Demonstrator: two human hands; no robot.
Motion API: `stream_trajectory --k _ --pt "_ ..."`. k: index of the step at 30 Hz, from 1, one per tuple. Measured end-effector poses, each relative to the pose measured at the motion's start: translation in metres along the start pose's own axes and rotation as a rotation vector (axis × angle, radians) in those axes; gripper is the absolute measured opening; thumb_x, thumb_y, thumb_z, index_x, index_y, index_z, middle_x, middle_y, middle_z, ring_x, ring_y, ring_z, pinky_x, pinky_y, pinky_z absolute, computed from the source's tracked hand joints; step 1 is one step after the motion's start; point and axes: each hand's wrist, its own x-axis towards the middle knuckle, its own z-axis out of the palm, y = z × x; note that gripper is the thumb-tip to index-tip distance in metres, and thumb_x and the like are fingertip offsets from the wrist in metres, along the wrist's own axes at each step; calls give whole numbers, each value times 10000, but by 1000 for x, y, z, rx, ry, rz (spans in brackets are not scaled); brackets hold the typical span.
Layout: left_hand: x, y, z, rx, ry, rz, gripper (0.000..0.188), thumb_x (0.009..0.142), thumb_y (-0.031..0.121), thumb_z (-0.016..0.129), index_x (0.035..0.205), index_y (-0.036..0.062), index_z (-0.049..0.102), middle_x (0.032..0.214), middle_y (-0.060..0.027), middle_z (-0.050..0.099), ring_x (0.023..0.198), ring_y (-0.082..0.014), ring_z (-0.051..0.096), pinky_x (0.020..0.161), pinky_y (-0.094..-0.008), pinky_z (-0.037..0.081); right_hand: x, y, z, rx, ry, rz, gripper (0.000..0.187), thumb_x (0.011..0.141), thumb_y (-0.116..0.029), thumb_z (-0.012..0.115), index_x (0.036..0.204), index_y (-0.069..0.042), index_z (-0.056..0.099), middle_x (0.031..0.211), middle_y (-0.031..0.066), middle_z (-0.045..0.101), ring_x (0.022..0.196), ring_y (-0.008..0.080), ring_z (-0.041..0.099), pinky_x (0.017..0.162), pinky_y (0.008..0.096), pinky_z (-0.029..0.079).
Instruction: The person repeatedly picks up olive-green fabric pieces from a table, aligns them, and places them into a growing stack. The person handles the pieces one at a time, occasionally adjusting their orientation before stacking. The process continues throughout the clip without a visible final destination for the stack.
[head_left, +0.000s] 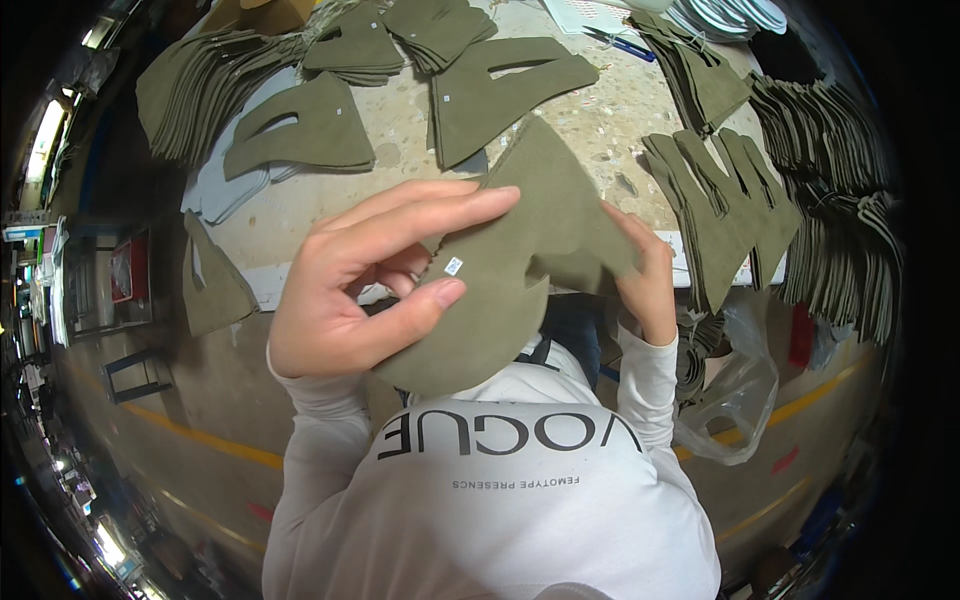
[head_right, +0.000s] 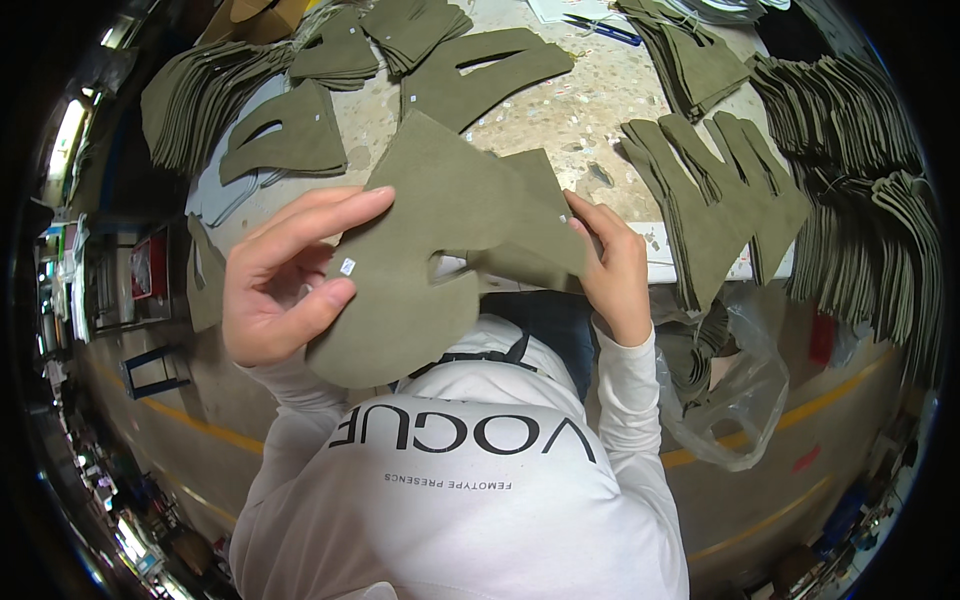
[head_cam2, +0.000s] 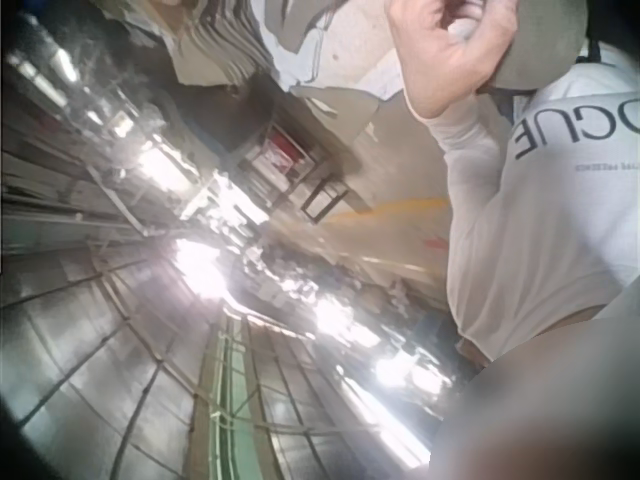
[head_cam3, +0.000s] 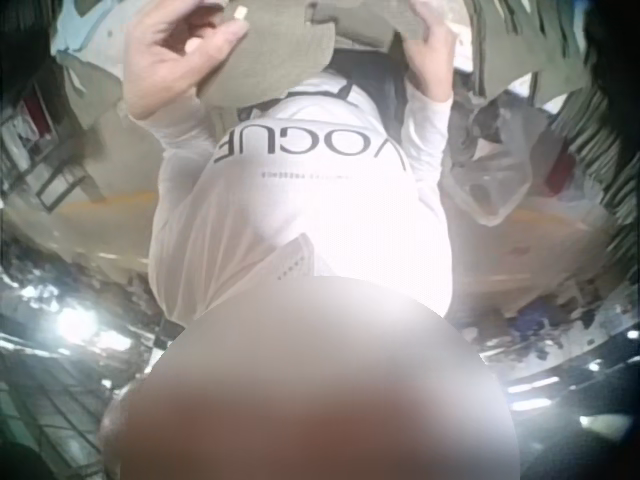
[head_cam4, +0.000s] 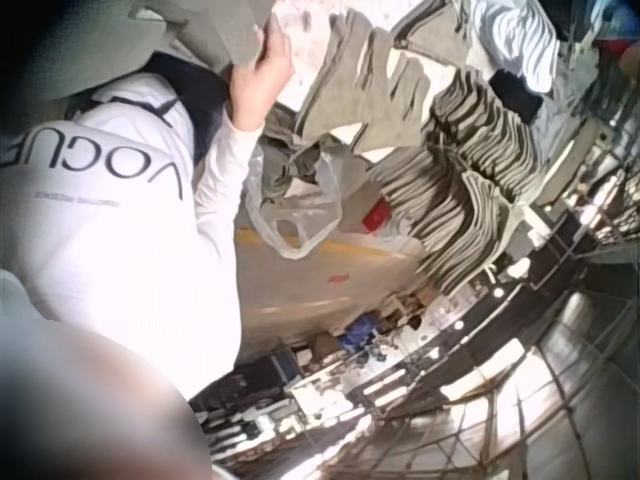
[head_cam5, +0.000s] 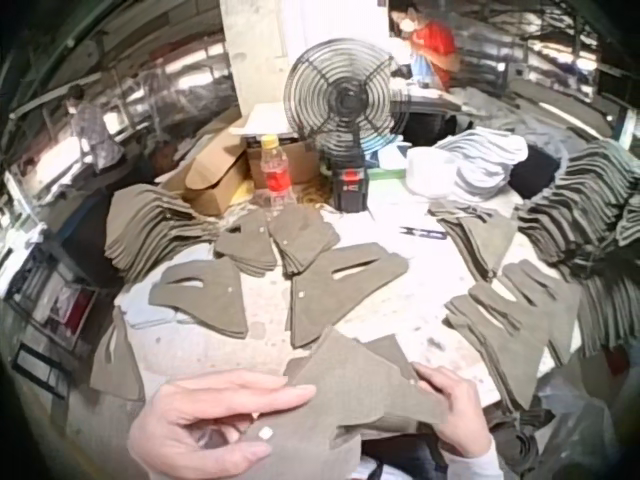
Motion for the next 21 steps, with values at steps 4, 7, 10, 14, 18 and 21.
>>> stream_trajectory --k 4,7,10,14,18,21 --pt "2 -36 2 -120 54 -93 558 793 -22 621 1346 56 598 1311 -46 582 625 -3 345 556 -133 346 -3 2 0 -4 17 -36 266 900 -31 591 1154 5 665 885 169 672 717 270 624 657 325 477" --pt "-4 -78 -4 -160 129 -272 565 839 -80 595 1387 52 551 1271 -17 570 634 6 342 574 -134 356 -1 -2 -3 62 -31 64 296 905 -34 593 1193 -6 656 853 153 653 662 227 581 631 295 460" --pt "-19 -108 -12 -196 171 -398 565 858 -97 587 1402 44 530 1168 18 567 639 8 341 579 -130 354 3 -7 -3 46 -49 54 332 911 -27 588 1238 -26 645 816 112 645 623 183 540 617 277 449" --pt "-35 -122 -13 -242 188 -429 575 864 -99 592 1418 34 509 1068 51 544 648 8 341 586 -130 357 3 -11 -1 185 -104 192 389 927 -17 566 1312 -49 606 1008 81 643 813 135 562 733 261 452" --pt "-36 -118 -10 -214 206 -423 572 859 -104 594 1408 41 523 1105 46 533 658 5 344 580 -133 360 12 -12 -4 350 -204 152 413 951 -14 535 1363 -33 567 1274 64 586 1095 100 574 925 234 439" --pt "-37 -111 -7 -164 214 -428 559 860 -102 595 1394 51 540 1153 28 539 661 -1 365 573 -136 369 23 -21 -32 434 -228 216 419 938 6 530 1354 -5 568 1349 78 576 1157 137 564 1002 253 406"
